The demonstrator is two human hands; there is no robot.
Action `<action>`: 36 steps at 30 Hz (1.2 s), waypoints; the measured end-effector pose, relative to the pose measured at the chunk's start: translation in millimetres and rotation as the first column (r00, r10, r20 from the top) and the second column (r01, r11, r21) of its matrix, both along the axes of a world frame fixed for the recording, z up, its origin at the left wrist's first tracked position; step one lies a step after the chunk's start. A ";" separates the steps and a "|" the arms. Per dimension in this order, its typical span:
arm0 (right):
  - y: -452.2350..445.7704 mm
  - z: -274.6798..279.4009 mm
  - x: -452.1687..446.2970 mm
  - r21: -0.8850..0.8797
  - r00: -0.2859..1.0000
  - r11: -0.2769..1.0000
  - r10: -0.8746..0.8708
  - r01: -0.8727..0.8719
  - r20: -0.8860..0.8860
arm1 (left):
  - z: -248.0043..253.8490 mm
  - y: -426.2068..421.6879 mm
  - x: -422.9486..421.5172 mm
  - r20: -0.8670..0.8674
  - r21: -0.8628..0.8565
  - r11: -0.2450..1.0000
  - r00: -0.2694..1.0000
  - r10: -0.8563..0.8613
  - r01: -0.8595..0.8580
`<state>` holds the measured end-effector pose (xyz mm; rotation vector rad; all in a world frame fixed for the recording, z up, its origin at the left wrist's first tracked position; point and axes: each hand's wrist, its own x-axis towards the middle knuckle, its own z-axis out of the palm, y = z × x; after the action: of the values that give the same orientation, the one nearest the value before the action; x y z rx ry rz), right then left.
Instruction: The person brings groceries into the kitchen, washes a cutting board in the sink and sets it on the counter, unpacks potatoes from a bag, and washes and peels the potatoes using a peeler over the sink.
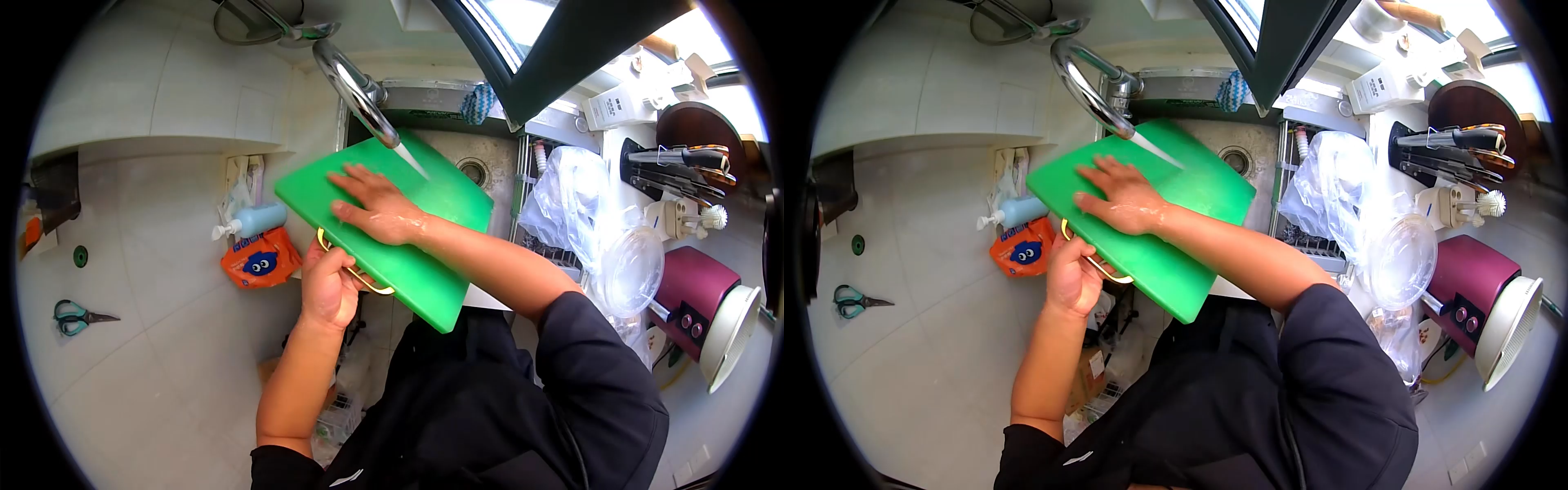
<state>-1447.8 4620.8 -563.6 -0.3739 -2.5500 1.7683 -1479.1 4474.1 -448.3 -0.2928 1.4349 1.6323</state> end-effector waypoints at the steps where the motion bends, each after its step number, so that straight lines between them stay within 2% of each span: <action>1: 1.9 3.8 -5.5 0.011 0.997 1.000 0.027 -0.026 -0.077 | 1.3 -0.8 -0.3 0.000 0.001 1.000 1.000 -0.001 0.001; 2: 13.2 -5.1 -18.5 0.004 0.999 0.999 0.033 -0.032 -0.019 | 2.3 -2.7 -0.4 0.004 0.033 0.999 1.000 -0.016 0.016; 3: 26.5 -39.7 -33.7 0.019 1.000 1.000 0.002 -0.002 -0.010 | 4.5 -4.8 0.1 0.006 0.064 0.998 1.000 -0.028 0.027; 4: 43.2 -93.1 -44.7 0.029 0.996 0.998 -0.051 0.049 0.074 | 12.0 -4.1 1.4 0.005 0.041 0.999 1.000 -0.002 0.002; 7: 109.1 -226.6 -15.3 -0.061 0.936 0.994 -0.068 0.094 0.345 | 22.3 -9.4 2.3 -0.008 0.049 0.998 1.000 0.027 -0.027; 8: 116.3 -230.0 -0.6 -0.072 0.817 0.957 -0.199 0.281 0.541 | 26.0 -5.3 4.6 -0.020 0.015 0.997 0.997 0.075 -0.075; 9: 115.3 -219.8 8.6 -0.070 0.816 0.957 -0.201 0.282 0.541 | 23.3 -8.6 1.2 -0.019 0.017 0.997 0.997 0.074 -0.074; 11: 107.3 -195.1 36.0 0.103 0.767 0.969 -0.239 0.223 0.595 | 8.8 -20.2 -7.0 0.001 0.111 0.993 0.999 -0.037 0.037; 12: 97.4 -184.9 46.4 0.107 0.762 0.969 -0.241 0.222 0.600 | 4.0 -17.5 -7.9 -0.027 0.111 0.994 1.000 -0.014 0.017; 14: 72.9 -158.3 56.3 0.051 0.886 0.996 -0.085 0.069 0.456 | 10.5 -3.4 -5.1 -0.017 0.083 0.997 1.000 0.006 -0.005; 15: 54.7 -119.0 65.0 0.026 0.883 0.996 -0.089 0.087 0.461 | 14.6 2.2 -2.7 -0.011 0.043 0.999 0.999 0.032 -0.032; 16: 42.0 -70.6 76.4 0.021 0.923 1.000 -0.027 0.020 0.383 | 9.3 1.5 -5.1 -0.007 0.044 0.999 1.000 0.024 -0.023; 18: 11.3 -9.7 97.2 0.008 0.982 1.000 0.011 -0.013 0.190 | -2.0 0.7 -8.0 -0.008 0.044 0.998 0.999 0.038 -0.037; 20: -6.4 42.8 117.8 0.000 0.995 0.997 0.081 -0.082 0.063 | -3.6 0.8 -9.1 -0.012 0.042 0.998 0.999 0.053 -0.052; 23: -6.5 70.3 141.5 0.082 0.967 0.973 0.225 -0.216 -0.122 | 5.2 3.0 -8.6 0.014 0.030 0.997 0.997 0.077 -0.077; 24: 2.2 55.2 142.3 0.081 0.967 0.973 0.224 -0.215 -0.123 | 14.0 5.3 -4.9 -0.001 0.023 0.996 0.996 0.087 -0.087; 26: 32.0 -23.6 136.0 -0.028 0.980 0.982 0.186 -0.185 0.068 | 21.5 -3.2 -0.6 -0.016 0.010 0.995 0.995 0.099 -0.099; 27: 47.5 -92.0 134.2 -0.053 0.959 0.999 0.008 0.007 0.284 | 24.9 -12.4 -2.7 -0.016 0.035 0.997 0.998 0.068 -0.067; 28: 61.9 -151.4 127.7 0.013 0.882 0.989 -0.138 0.148 0.450 | 26.5 -18.2 -2.4 -0.014 0.066 0.997 0.999 0.044 -0.043; 29: 79.0 -247.6 120.8 -0.250 0.839 0.918 -0.139 0.309 0.525 | 25.8 -22.1 0.0 -0.014 0.068 0.996 0.999 0.053 -0.051; 30: 91.1 -244.9 107.9 -0.262 0.856 0.920 -0.129 0.292 0.500 | 23.7 -25.2 0.1 -0.013 0.059 0.998 0.999 0.029 -0.028; 31: 107.0 -254.7 86.7 -0.238 0.787 0.961 0.036 0.143 0.616 | 23.3 -28.6 -0.3 -0.012 0.046 0.999 1.000 0.010 -0.009; 33: 97.1 -209.2 49.9 -0.038 0.845 0.984 -0.130 0.175 0.519 | 24.0 -22.0 6.6 -0.005 0.055 0.998 0.999 0.044 -0.044; 34: 93.1 -203.8 33.1 -0.033 0.845 0.985 -0.127 0.169 0.519 | 23.2 -17.2 10.4 0.022 0.042 0.996 0.997 0.079 -0.080; 35: 93.8 -199.2 12.6 -0.045 0.870 0.998 -0.016 0.044 0.494 | 22.9 -15.0 11.1 0.046 0.031 0.993 0.992 0.116 -0.118; 36: 85.7 -186.6 -5.0 -0.085 0.874 0.996 0.031 0.012 0.484 | 10.7 -22.9 9.4 0.080 0.126 0.986 0.992 0.097 -0.107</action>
<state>-1452.8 4706.5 -750.2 -0.9211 -2.7867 2.0038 -1469.7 4451.2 -437.6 -0.3523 1.2702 1.7713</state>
